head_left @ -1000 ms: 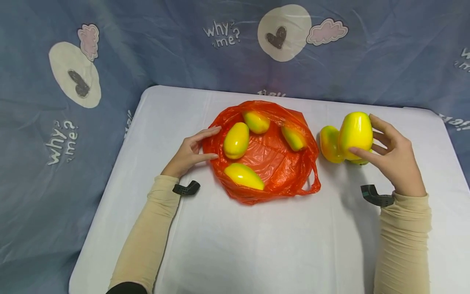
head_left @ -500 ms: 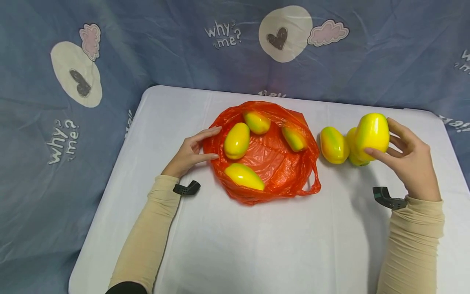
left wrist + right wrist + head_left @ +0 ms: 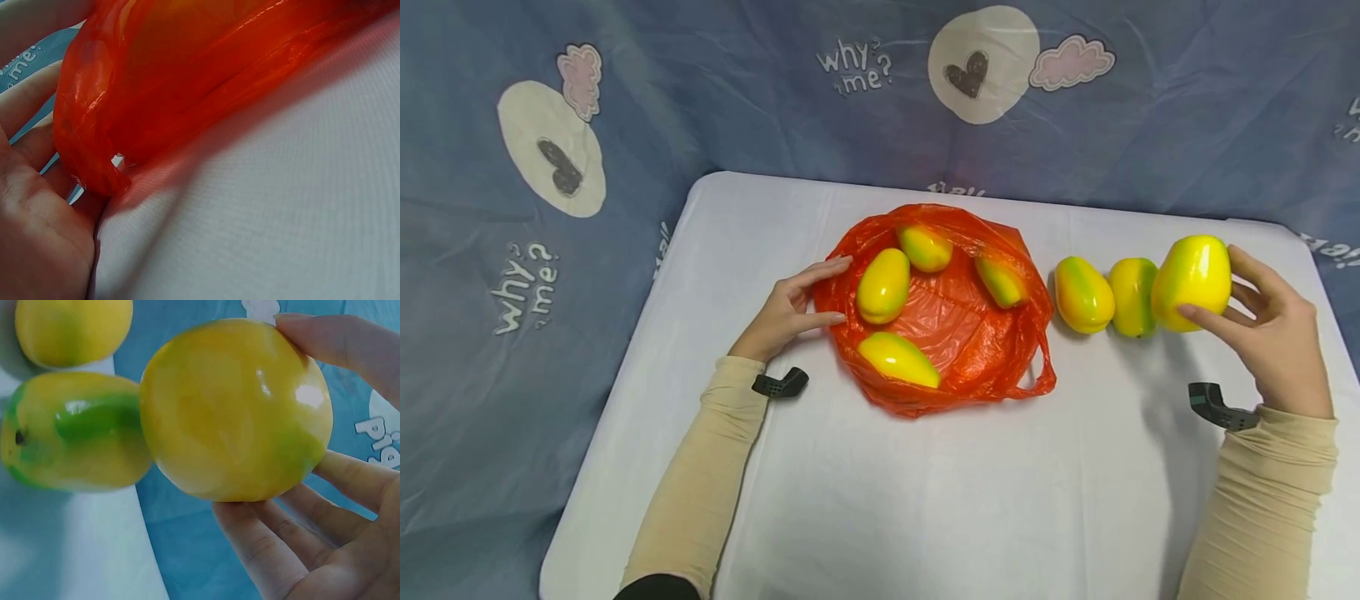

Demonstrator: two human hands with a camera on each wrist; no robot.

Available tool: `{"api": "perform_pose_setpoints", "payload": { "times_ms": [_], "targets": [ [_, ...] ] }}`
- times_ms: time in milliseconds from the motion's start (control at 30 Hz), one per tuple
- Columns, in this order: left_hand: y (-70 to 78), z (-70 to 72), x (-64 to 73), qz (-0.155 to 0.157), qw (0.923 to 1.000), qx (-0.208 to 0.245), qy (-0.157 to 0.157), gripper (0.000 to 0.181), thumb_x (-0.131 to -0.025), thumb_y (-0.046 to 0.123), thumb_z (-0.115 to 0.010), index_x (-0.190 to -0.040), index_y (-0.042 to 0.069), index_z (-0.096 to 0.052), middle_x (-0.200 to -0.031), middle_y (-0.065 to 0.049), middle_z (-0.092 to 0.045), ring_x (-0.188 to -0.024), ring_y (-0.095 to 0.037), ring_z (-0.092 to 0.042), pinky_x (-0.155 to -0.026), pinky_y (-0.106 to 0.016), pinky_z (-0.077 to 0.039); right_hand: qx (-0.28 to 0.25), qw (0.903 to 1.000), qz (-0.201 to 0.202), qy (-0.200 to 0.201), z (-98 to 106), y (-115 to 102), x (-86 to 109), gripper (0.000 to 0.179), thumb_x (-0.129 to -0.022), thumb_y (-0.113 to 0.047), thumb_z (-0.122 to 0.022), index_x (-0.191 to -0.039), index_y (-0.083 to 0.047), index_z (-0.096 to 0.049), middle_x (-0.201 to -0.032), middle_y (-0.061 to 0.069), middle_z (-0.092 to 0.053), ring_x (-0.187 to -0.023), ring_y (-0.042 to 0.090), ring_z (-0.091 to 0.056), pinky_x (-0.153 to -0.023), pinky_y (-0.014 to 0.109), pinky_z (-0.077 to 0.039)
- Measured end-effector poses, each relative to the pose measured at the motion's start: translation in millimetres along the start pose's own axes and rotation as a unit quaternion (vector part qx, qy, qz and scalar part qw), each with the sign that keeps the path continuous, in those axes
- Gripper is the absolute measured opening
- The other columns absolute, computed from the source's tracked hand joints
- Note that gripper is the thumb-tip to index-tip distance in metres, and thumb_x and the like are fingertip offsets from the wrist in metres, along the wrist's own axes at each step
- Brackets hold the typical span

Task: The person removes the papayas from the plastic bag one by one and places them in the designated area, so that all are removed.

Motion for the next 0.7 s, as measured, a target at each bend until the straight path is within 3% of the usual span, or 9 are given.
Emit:
{"api": "perform_pose_setpoints", "payload": {
  "times_ms": [200,700],
  "targets": [
    [-0.5,0.9,0.4,-0.001,1.0,0.003,0.0,0.069,-0.085,-0.004,-0.079,-0.149,0.007,-0.055,-0.16,-0.003,-0.05,-0.155,-0.014,-0.032,-0.133,-0.033,-0.021,-0.028,0.9992,-0.019,0.018,7,6,0.2,0.083,-0.082,0.007,-0.081,-0.155,-0.016,-0.048,-0.16,0.0,-0.048,-0.126,0.004,-0.056,-0.088,-0.001,-0.048],
    [-2.0,0.7,-0.5,0.0,1.0,0.0,-0.001,0.068,-0.085,-0.002,-0.079,-0.149,0.009,-0.056,-0.16,-0.003,-0.05,-0.155,-0.014,-0.032,-0.13,-0.026,-0.024,0.053,0.9963,-0.059,0.032,16,25,-1.5,0.082,-0.089,-0.007,-0.08,-0.159,-0.023,-0.04,-0.165,-0.005,-0.041,-0.138,0.003,-0.049,-0.098,0.0,-0.045]
  ]
}}
Point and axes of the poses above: each hand's wrist, its own x-axis away from the middle knuckle, its own z-axis out of the back of the hand, y = z × x, the point moved 4 cm from there along -x, towards the middle knuckle
